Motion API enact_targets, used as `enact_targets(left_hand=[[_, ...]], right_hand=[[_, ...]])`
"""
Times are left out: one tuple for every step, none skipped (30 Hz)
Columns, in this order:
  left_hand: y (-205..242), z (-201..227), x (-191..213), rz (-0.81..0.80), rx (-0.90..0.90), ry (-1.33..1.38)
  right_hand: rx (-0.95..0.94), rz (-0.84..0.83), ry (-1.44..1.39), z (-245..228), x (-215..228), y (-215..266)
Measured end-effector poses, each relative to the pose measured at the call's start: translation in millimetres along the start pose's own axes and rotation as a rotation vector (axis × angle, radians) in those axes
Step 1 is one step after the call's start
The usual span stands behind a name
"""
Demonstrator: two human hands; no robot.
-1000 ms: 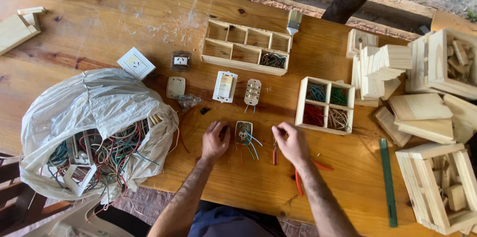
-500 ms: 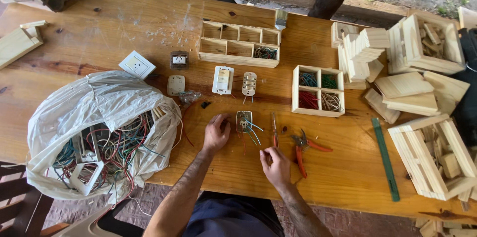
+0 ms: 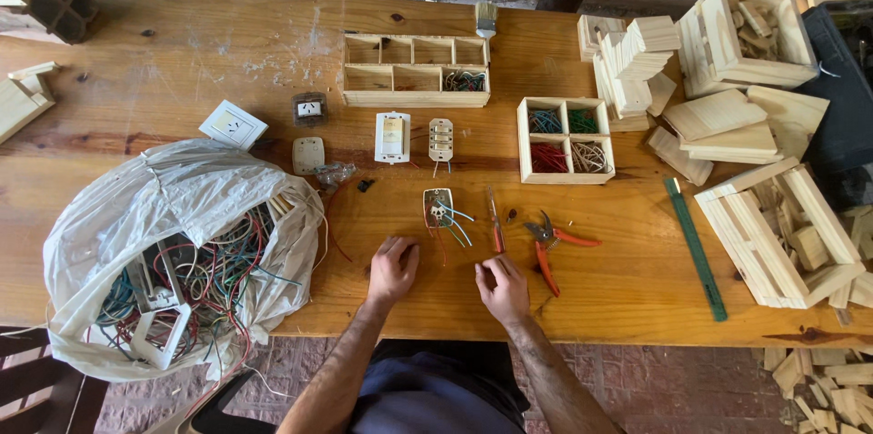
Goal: The person strips the insulation from several colored wires using wire cutters, then inserts the exposed ends into the terminals of a white electrical switch or socket. They tighten the terminal screws with a screwdriver and place the assembled unit on the table.
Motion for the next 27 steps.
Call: enact_targets(left_hand=[[-1.7, 3.1, -0.6, -0.006, -0.011, -0.024], [-3.4, 6.2, -1.0, -0.012, -0.022, -0.048], [-2.9, 6.1, -1.4, -0.007, -0.021, -0.047], [-2.6, 5.7, -1.9, -0.006, -0.016, -0.057], [-3.1, 5.0, -2.4, -0.004, -0.013, -0.068], [-7.9, 12.6, -1.4, 0.003, -0.013, -0.068], [-12.0, 15.8, 0.3, 0.015, 0.036, -0.034], [-16.3, 18.7, 1.3, 0.028, 0.084, -0.001], [-29.9, 29.5, 5.6, 0.029, 0.087, 0.000], [-42.9, 34.8, -0.2, -0.079, 0.148, -0.010], [-53.4, 40.0, -5.1, -0.190, 0.209, -0.022], [-62.6, 46.0, -1.2, -0.192, 0.212, -0.022], [-72.0, 52.3, -5.4, -0.286, 0.209, -0.043], [-80.7, 58.7, -9.2, -0.380, 0.206, -0.063], [-85.2, 48.6, -13.9, -0.378, 0.204, -0.062], [-87.3, 39.8, -24.8, -0.453, 0.177, -0.096], [-85.9, 30.5, -35.4, -0.531, 0.153, -0.129], [-91.6, 29.5, -35.9, -0.532, 0.155, -0.128], [-96.4, 29.1, -36.6, -0.541, 0.146, -0.134], [-101.2, 28.9, -37.5, -0.550, 0.137, -0.139], [-100.1, 20.0, -42.1, -0.551, 0.132, -0.139], [-99.6, 9.9, -45.5, -0.535, 0.152, -0.093], [-97.3, -0.8, -48.6, -0.519, 0.176, -0.048], [-96.5, -6.3, -51.8, -0.520, 0.174, -0.047], [-94.9, -8.8, -51.6, -0.475, 0.183, 0.153], [-93.3, -11.9, -50.8, -0.426, 0.192, 0.353], [-92.2, -7.8, -54.1, -0.430, 0.191, 0.355]], right_hand=[[0.020, 0.003, 0.012, -0.8, -1.2, 0.9], [0.040, 0.005, 0.023, -1.9, -2.4, 1.6], [0.045, 0.004, 0.023, -2.1, -2.4, 1.8], [0.042, 0.001, 0.026, -1.8, -2.5, 1.8], [0.041, 0.000, 0.028, -1.1, -3.2, 1.1], [0.047, -0.001, 0.027, -2.8, -2.3, -1.0], [0.045, -0.006, 0.030, -4.0, -1.8, -2.0], [0.043, -0.012, 0.032, -4.6, -1.5, -3.2], [0.044, -0.015, 0.033, -5.7, -0.8, -3.4], [0.031, -0.033, 0.015, -5.1, -1.6, -3.7], [0.015, -0.051, -0.004, -5.4, -2.6, -2.3], [0.014, -0.053, -0.004, -4.7, -3.8, -0.5], [0.020, -0.052, -0.007, -4.0, -4.9, -0.9], [0.026, -0.051, -0.009, -3.4, -5.8, -1.4], [0.028, -0.049, -0.007, -3.4, -5.4, -3.1], [0.033, -0.052, -0.011, -3.4, -5.4, -4.7], [0.034, -0.059, -0.016, -4.4, -5.1, -3.4], [0.033, -0.061, -0.014, -5.7, -3.4, -6.0], [0.019, -0.069, -0.026, -6.8, -2.3, -7.5], [0.005, -0.076, -0.038, -7.7, -0.9, -9.1], [0.005, -0.071, -0.035, -4.8, -3.9, -8.3], [-0.074, -0.088, -0.062, 5.0, -8.9, -7.3], [-0.153, -0.107, -0.090, 14.4, -14.3, -4.4], [-0.154, -0.105, -0.089, 19.8, -17.9, -7.1], [-0.246, -0.145, -0.185, 31.1, -26.4, -5.7], [-0.338, -0.184, -0.280, 41.8, -35.5, -3.4], [-0.340, -0.182, -0.279, 35.3, -27.7, -18.0]])
Point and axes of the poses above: each hand's wrist, its own y-axis away from the middle knuckle, its own x-axis out of the back of the hand, z = x × y, the point moved 9 cm from there along -y, towards the middle knuckle, and after that the axes turned 6 degrees about y, right-handed, at the moved point
